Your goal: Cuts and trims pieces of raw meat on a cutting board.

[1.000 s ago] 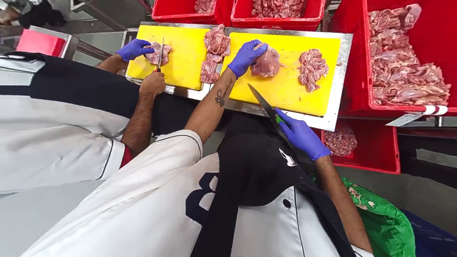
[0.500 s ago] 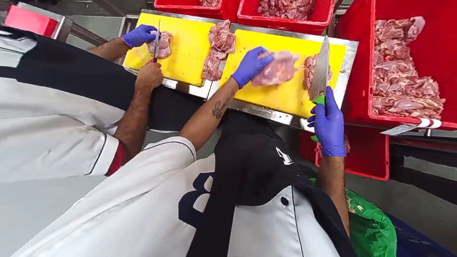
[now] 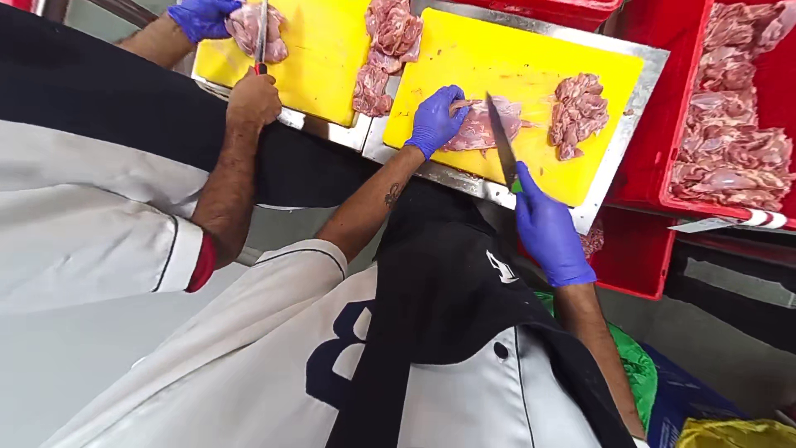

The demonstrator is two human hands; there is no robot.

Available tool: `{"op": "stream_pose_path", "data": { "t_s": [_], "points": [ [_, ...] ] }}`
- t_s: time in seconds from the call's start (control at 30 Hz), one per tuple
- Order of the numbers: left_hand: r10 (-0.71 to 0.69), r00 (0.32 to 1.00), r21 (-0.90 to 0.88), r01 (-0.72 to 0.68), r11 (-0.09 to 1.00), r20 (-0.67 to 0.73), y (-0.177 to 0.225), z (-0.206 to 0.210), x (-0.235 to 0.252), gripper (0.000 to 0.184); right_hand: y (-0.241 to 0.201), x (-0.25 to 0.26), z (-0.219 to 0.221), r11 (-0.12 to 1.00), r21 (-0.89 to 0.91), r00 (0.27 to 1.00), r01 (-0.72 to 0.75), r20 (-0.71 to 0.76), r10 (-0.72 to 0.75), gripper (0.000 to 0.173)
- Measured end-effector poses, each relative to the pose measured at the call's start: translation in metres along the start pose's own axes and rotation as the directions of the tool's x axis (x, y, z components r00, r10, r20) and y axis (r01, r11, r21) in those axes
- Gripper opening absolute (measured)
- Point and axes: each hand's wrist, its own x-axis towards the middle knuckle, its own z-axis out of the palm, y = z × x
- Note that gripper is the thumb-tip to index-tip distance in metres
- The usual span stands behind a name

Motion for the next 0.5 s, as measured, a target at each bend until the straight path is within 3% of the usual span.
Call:
{"op": "stream_pose_path", "data": {
  "t_s": [0.1,0.27,0.33,0.5],
  "points": [
    [0.050,0.999,0.015,-0.050,0.999,0.013,0.001,-0.002,-0.001,0.027,-0.029,0.044,0.012,0.996,-0.082,0.996,-0.021,0.085,0.028,0.055],
    [0.080,0.994,0.036,-0.083,0.996,0.076,0.004,-0.004,-0.001,0.028,-0.048,0.127,0.028,0.999,-0.035,1.000,0.001,0.001,-0.001,0.055],
    [0.073,0.992,0.052,-0.078,0.996,0.100,0.004,-0.007,0.001,0.031,-0.040,0.101,0.032,0.999,-0.048,0.999,-0.024,0.035,0.026,0.056],
    [0.062,0.997,0.059,-0.064,0.996,0.043,-0.012,-0.024,0.029,0.029,0.010,-0.056,0.027,0.990,-0.121,0.987,-0.070,0.134,0.086,0.054]
  ]
}}
